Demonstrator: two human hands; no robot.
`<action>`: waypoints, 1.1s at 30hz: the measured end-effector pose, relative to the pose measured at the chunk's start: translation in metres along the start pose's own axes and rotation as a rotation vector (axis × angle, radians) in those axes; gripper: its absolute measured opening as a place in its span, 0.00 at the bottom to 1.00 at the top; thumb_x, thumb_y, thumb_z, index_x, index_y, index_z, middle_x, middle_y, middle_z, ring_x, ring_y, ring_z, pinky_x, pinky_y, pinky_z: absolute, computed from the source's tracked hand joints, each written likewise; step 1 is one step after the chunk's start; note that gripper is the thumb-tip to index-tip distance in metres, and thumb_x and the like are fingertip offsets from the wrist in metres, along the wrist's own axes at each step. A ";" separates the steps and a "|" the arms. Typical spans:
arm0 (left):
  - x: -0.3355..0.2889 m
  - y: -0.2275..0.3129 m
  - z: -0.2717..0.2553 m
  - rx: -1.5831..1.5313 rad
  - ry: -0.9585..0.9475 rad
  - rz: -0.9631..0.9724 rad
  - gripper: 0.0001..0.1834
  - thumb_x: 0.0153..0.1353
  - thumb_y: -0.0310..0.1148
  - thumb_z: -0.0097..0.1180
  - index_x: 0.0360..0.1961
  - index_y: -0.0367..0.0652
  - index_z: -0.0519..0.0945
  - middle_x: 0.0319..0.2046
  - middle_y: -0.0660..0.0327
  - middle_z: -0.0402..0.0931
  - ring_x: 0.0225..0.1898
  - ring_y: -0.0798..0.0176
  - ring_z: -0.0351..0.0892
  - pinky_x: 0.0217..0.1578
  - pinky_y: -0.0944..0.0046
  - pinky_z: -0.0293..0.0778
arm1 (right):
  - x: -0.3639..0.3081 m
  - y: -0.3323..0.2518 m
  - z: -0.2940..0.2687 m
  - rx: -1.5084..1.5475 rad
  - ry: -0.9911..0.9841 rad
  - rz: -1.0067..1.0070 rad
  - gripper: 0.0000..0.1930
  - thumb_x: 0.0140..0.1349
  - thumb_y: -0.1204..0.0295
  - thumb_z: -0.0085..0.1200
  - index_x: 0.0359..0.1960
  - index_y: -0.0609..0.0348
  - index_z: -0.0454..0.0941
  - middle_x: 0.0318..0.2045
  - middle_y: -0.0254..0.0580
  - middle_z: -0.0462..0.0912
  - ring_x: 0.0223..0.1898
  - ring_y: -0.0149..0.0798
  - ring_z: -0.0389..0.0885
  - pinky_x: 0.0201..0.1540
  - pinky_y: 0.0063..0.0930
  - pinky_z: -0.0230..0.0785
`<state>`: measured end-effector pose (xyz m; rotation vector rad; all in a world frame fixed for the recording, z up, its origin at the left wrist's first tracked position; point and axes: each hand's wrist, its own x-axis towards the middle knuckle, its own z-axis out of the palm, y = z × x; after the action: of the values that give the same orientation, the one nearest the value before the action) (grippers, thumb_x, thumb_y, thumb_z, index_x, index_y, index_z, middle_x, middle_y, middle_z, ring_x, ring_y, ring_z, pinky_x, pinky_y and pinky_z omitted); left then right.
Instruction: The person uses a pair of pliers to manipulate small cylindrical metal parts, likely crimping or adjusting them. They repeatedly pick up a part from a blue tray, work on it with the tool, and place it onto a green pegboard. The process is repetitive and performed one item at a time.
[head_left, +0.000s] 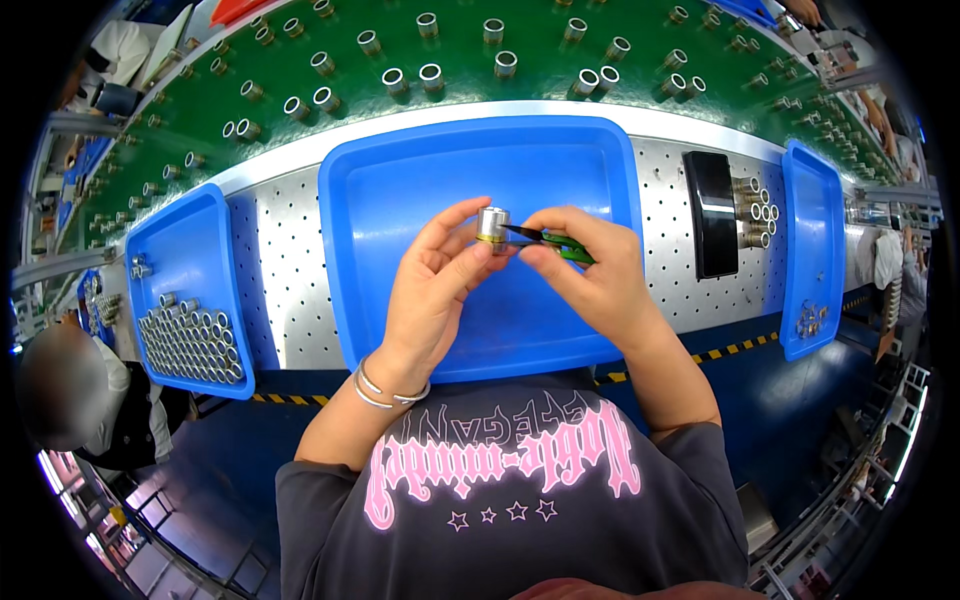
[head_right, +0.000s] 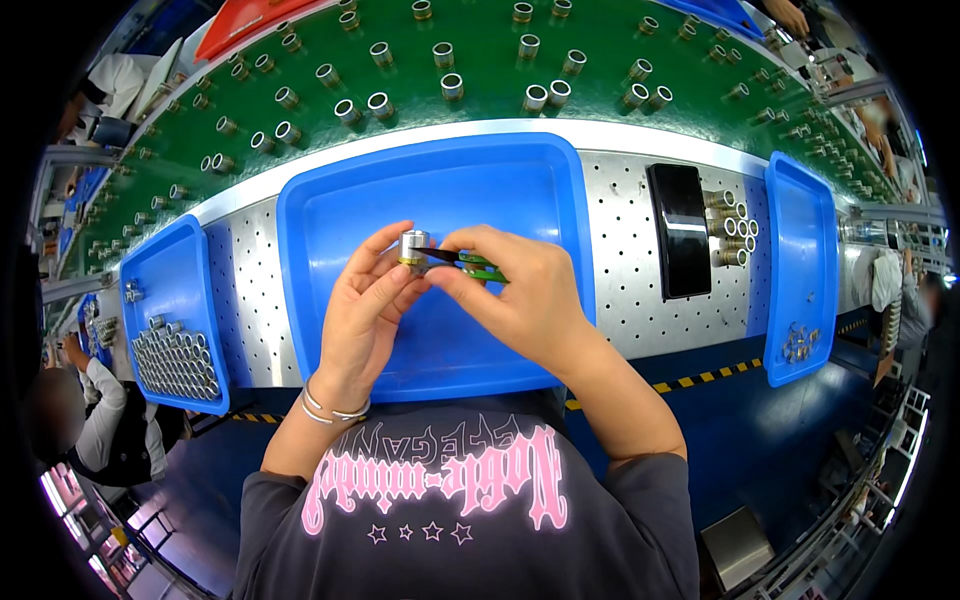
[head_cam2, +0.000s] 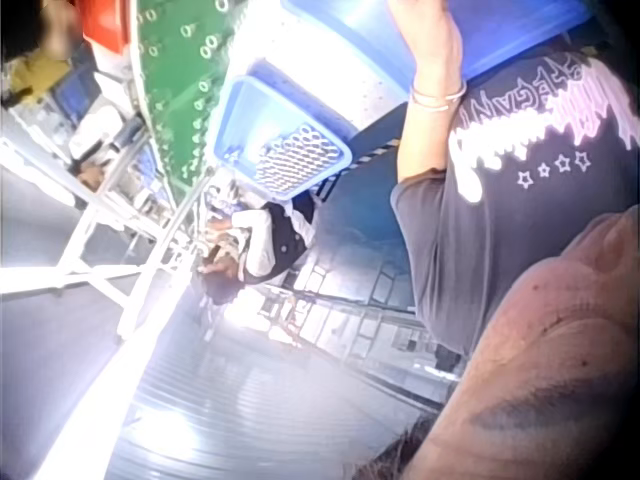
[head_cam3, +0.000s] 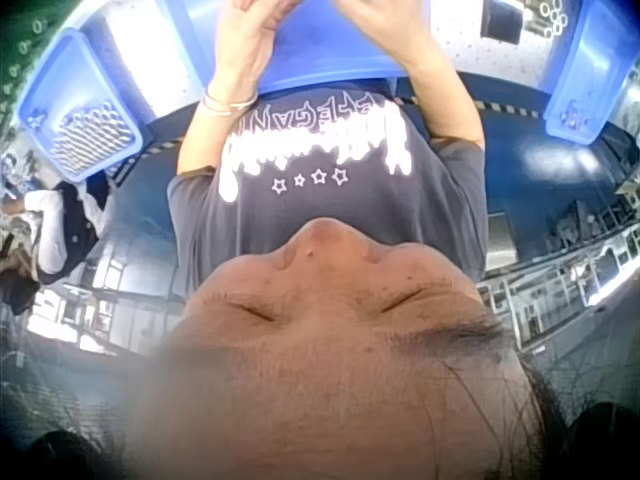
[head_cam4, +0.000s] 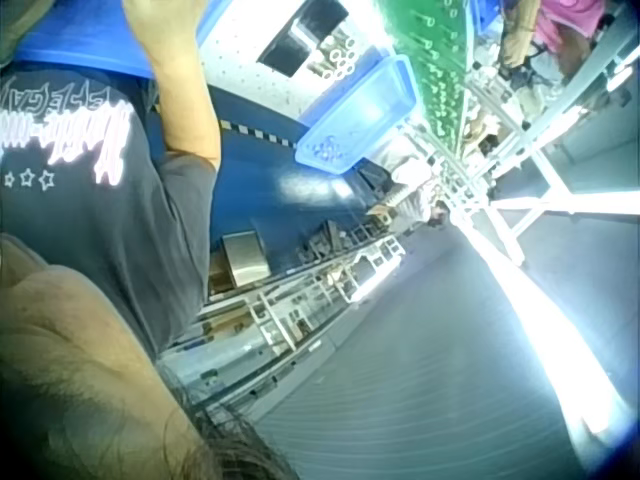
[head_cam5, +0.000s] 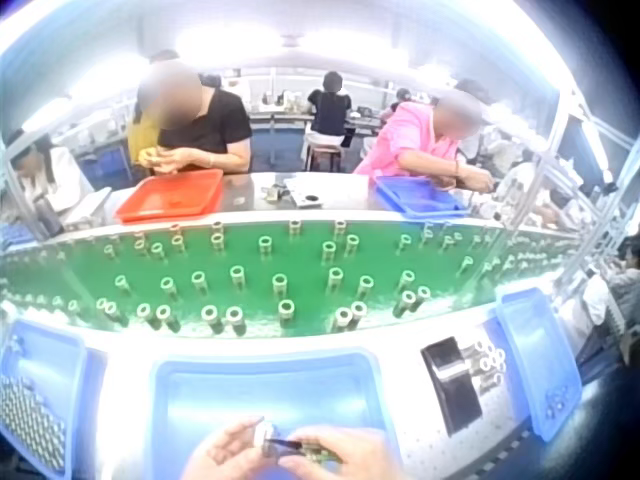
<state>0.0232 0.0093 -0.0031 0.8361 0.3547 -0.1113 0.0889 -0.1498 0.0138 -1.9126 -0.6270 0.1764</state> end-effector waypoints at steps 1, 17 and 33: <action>0.000 0.000 0.000 -0.021 -0.003 -0.004 0.23 0.57 0.26 0.56 0.55 0.39 0.67 0.44 0.58 0.74 0.43 0.64 0.76 0.47 0.67 0.71 | 0.000 -0.001 0.002 0.040 -0.009 0.030 0.08 0.49 0.72 0.61 0.32 0.58 0.79 0.26 0.41 0.80 0.23 0.39 0.78 0.26 0.25 0.69; 0.002 -0.002 -0.003 -0.081 -0.065 -0.043 0.23 0.61 0.28 0.51 0.57 0.38 0.65 0.43 0.56 0.74 0.45 0.60 0.77 0.47 0.66 0.73 | 0.003 0.008 0.005 0.258 0.021 0.012 0.08 0.50 0.84 0.54 0.33 0.64 0.75 0.34 0.43 0.80 0.34 0.34 0.79 0.34 0.23 0.70; 0.001 -0.005 -0.003 0.085 -0.093 -0.005 0.26 0.59 0.23 0.51 0.60 0.36 0.63 0.47 0.53 0.73 0.42 0.63 0.78 0.45 0.68 0.73 | 0.000 0.008 0.005 0.221 0.040 -0.050 0.11 0.48 0.86 0.52 0.35 0.64 0.75 0.34 0.45 0.81 0.35 0.38 0.81 0.37 0.24 0.72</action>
<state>0.0221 0.0079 -0.0085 0.9108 0.2663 -0.1704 0.0892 -0.1479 0.0044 -1.6825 -0.6018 0.1678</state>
